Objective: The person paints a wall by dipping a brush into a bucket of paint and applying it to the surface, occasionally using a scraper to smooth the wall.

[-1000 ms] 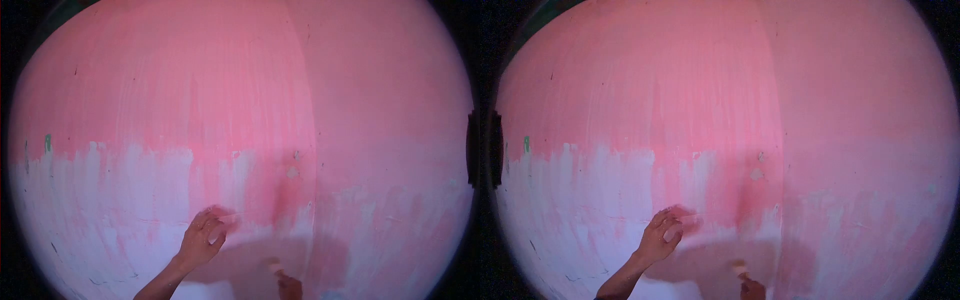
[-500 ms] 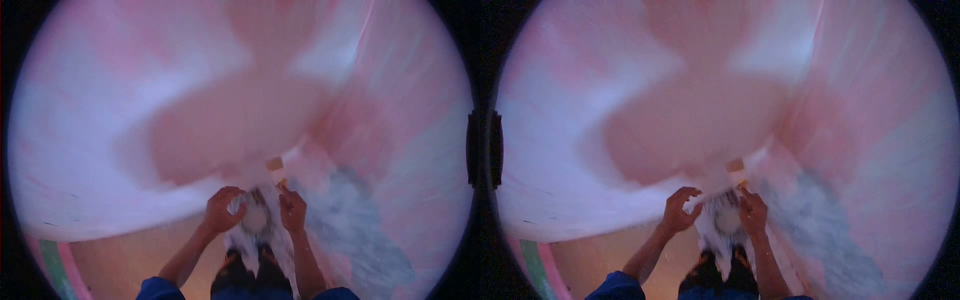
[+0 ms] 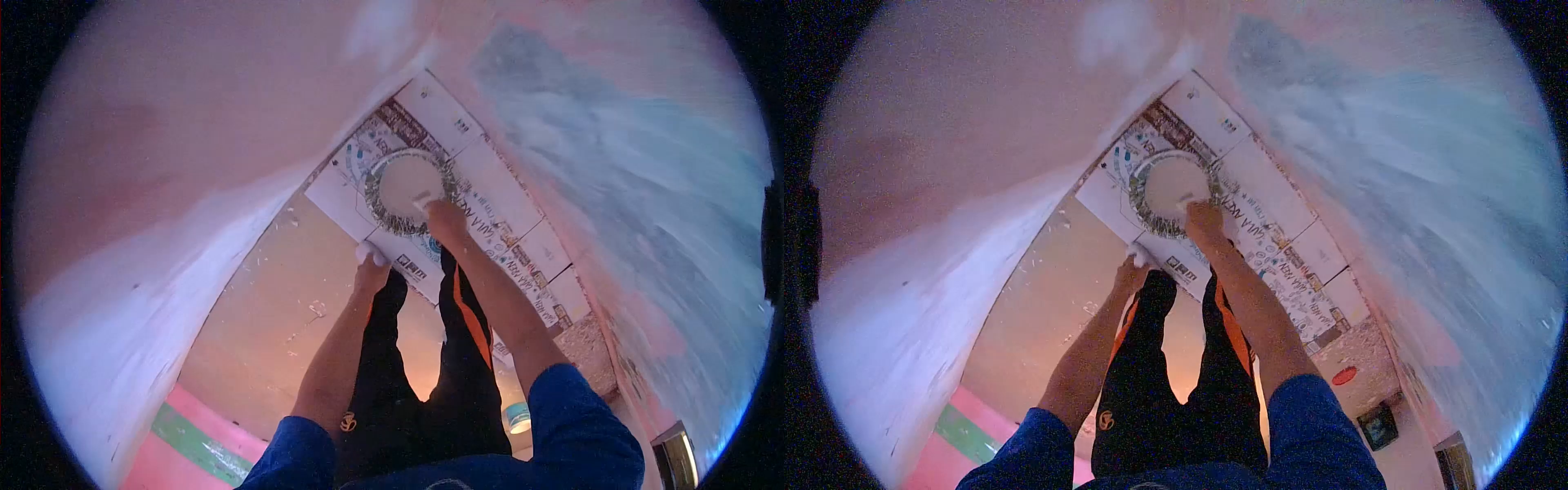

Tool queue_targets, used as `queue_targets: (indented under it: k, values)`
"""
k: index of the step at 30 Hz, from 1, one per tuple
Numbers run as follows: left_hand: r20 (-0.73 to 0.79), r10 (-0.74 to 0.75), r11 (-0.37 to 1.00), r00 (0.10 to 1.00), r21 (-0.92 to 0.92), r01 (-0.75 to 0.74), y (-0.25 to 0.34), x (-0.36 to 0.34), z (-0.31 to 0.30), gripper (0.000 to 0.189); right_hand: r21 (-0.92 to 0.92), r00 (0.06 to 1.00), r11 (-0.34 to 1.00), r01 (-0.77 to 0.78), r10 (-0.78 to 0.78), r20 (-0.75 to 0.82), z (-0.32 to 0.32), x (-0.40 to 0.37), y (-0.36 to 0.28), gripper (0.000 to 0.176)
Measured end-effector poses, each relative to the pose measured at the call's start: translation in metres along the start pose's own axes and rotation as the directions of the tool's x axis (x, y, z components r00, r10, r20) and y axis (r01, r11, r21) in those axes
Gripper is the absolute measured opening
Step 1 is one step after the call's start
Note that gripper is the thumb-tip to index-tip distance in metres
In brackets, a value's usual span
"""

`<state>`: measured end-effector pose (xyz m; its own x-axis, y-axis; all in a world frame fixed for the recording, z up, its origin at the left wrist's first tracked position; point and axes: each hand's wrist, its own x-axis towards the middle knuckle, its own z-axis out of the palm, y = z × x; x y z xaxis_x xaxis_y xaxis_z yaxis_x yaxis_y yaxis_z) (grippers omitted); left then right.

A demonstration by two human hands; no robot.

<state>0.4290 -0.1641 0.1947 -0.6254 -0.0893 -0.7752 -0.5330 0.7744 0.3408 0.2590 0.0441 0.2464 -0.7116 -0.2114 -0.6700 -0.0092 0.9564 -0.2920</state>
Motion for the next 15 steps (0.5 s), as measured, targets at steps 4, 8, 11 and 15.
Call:
queue_targets:
  k: [4,8,11,15]
  values:
    - [-0.007,-0.023,0.969,1.0,-0.247,0.021,0.068,0.024,-0.043,0.055,-0.141,0.997,0.989,0.049,-0.04,0.065,0.037,0.062,0.003,0.019]
    - [0.005,-0.054,0.972,0.999,-0.229,0.054,0.075,0.038,-0.042,0.051,-0.125,0.993,0.988,0.096,-0.103,-0.052,0.082,0.067,0.014,0.018]
    - [0.03,-0.067,0.963,0.997,-0.261,0.073,0.066,0.041,-0.031,0.049,-0.039,0.999,0.999,0.019,-0.021,-0.04,0.062,0.042,0.01,0.028]
    - [-0.001,-0.026,0.963,1.0,-0.269,0.025,0.064,0.036,-0.023,0.048,0.078,0.998,0.996,-0.049,0.052,-0.04,0.056,-0.014,0.013,0.04]
